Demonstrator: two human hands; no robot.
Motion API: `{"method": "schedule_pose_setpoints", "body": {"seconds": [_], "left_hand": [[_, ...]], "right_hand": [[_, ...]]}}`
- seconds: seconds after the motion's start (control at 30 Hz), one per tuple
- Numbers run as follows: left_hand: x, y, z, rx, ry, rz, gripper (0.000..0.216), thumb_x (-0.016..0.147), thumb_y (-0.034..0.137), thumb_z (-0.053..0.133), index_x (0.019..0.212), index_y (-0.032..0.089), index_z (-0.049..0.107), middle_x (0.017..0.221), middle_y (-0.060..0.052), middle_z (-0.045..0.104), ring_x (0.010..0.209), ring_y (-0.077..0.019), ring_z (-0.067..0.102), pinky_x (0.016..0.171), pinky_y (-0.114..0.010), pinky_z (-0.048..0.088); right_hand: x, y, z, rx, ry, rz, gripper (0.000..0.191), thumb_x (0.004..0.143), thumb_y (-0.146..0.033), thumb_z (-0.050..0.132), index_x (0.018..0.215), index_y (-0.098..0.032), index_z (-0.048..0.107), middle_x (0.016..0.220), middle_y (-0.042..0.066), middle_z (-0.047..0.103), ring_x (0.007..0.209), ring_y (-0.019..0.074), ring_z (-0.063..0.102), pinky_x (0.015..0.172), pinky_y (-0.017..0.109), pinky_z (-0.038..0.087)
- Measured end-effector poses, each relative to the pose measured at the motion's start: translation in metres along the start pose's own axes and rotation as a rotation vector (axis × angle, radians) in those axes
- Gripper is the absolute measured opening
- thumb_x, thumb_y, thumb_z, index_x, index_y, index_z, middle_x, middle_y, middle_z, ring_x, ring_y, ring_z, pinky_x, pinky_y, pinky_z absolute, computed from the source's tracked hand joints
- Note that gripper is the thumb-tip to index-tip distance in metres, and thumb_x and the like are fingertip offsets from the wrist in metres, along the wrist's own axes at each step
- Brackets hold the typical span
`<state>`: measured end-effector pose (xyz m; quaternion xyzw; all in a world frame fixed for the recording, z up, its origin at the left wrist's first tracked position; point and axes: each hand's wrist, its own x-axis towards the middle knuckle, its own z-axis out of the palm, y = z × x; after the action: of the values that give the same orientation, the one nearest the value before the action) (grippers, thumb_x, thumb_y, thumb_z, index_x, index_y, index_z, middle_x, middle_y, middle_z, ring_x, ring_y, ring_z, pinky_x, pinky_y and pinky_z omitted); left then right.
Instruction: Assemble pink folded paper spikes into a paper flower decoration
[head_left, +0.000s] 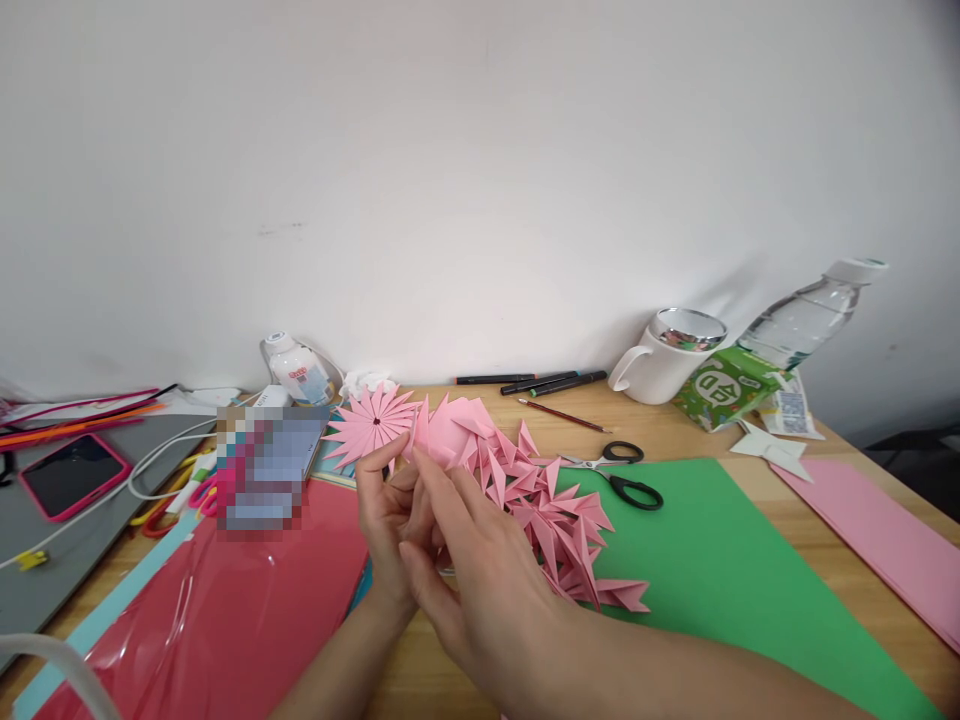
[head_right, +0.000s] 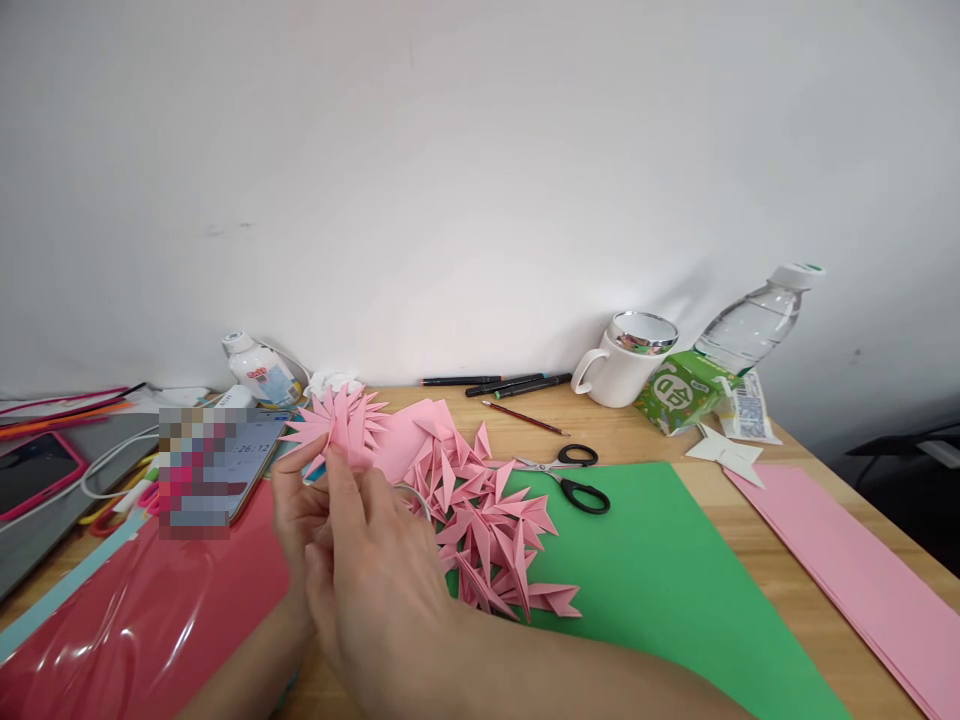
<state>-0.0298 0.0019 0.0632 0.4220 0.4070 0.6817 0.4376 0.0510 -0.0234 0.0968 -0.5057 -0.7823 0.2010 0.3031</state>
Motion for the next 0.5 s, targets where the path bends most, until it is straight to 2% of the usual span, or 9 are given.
{"method": "schedule_pose_setpoints", "body": {"seconds": [0.17, 0.5], "left_hand": [[0.0005, -0.0006, -0.0001, -0.016, -0.013, 0.017, 0.034, 0.075, 0.026, 0.063, 0.104, 0.03, 0.046, 0.05, 0.01, 0.053, 0.032, -0.0056, 0.036, 0.03, -0.017, 0.026], [-0.0029, 0.0018, 0.0027, -0.102, 0.039, -0.017, 0.032, 0.073, 0.022, 0.065, 0.101, 0.028, 0.051, 0.045, 0.011, 0.047, 0.03, -0.0039, 0.033, 0.031, -0.015, 0.025]], "right_hand": [[-0.0029, 0.0006, 0.0019, 0.024, 0.044, -0.029, 0.059, 0.079, -0.019, 0.044, 0.136, -0.015, 0.029, 0.118, 0.016, 0.054, 0.088, 0.0248, 0.061, 0.067, 0.038, 0.054], [-0.0013, -0.0016, -0.0032, 0.246, 0.01, -0.009, 0.05, 0.079, -0.014, 0.045, 0.128, -0.015, 0.036, 0.107, 0.012, 0.057, 0.089, 0.0232, 0.057, 0.069, 0.037, 0.05]]}}
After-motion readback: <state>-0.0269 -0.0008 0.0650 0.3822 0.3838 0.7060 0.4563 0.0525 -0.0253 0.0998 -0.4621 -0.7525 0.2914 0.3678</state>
